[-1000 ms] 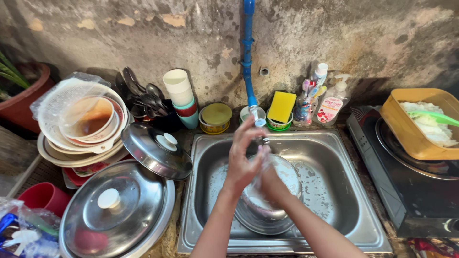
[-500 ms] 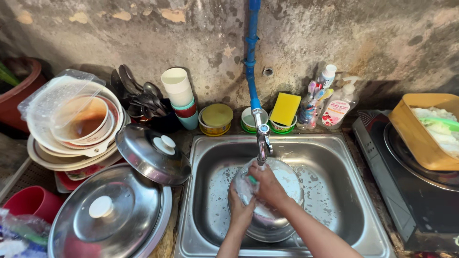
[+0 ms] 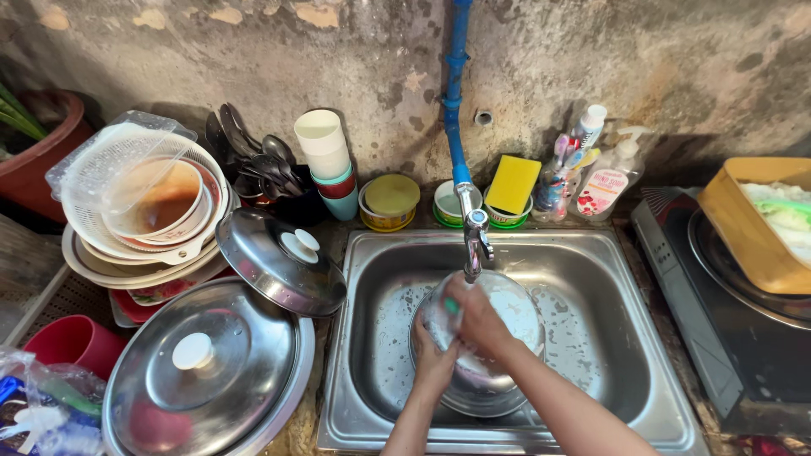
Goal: The person washes a rice cooker inner pot and its lid at a kitchen sink. They scrub the pot's interior and exterior with a sponge and dish soap, rinse it under the tap, then scrub and rinse the lid, turning it over to clean both sides.
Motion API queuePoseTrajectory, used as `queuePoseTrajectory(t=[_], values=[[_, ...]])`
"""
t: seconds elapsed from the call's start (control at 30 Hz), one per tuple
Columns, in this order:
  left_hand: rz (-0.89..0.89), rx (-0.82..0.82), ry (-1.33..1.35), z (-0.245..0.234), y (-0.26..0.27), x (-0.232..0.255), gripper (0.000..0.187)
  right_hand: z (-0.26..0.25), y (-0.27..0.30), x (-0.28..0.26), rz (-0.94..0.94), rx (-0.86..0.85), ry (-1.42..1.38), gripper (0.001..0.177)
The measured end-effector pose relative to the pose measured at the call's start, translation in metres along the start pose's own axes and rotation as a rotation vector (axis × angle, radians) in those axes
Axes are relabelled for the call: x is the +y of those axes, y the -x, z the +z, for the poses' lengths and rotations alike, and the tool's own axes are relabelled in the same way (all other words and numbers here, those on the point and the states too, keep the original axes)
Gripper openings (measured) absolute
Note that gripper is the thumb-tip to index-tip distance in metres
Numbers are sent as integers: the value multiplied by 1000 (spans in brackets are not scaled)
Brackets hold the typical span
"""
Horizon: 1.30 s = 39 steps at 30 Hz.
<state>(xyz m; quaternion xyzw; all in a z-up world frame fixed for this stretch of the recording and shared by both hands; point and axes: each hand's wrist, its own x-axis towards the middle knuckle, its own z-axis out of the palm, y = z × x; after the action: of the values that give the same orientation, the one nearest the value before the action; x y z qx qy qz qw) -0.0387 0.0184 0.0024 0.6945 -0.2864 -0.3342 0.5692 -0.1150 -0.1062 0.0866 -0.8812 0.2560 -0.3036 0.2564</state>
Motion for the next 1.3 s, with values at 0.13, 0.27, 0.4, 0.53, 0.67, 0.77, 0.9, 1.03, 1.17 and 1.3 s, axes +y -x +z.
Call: queuePoseTrajectory(t=[0.13, 0.27, 0.4, 0.53, 0.67, 0.77, 0.9, 1.03, 1.17, 1.3], values=[[-46, -19, 30, 2, -2, 5, 105, 2, 9, -5, 13, 148, 78, 22], [-64, 24, 15, 9, 3, 7, 102, -8, 25, -13, 110, 50, 151, 38], [-53, 11, -6, 30, -3, -1, 102, -25, 37, -7, 11, 177, 240, 30], [4, 119, -61, 51, -11, 3, 103, -37, 61, 3, 25, 141, 231, 40], [216, 236, 112, 39, 9, 65, 76, -43, 88, -10, -106, -42, 155, 51], [567, 264, 263, 31, 26, 147, 78, -48, 92, -23, 106, -67, 120, 55], [795, 420, 147, 34, 35, 232, 68, -47, 95, -37, 120, -9, 29, 56], [639, 498, 35, 24, 28, 258, 40, -46, 85, -44, 180, 43, 58, 51], [769, 433, 45, 13, 12, 238, 35, -45, 92, -47, 210, 104, 66, 30], [844, 283, 75, 15, 19, 177, 57, -53, 108, -47, 396, 437, 394, 30]])
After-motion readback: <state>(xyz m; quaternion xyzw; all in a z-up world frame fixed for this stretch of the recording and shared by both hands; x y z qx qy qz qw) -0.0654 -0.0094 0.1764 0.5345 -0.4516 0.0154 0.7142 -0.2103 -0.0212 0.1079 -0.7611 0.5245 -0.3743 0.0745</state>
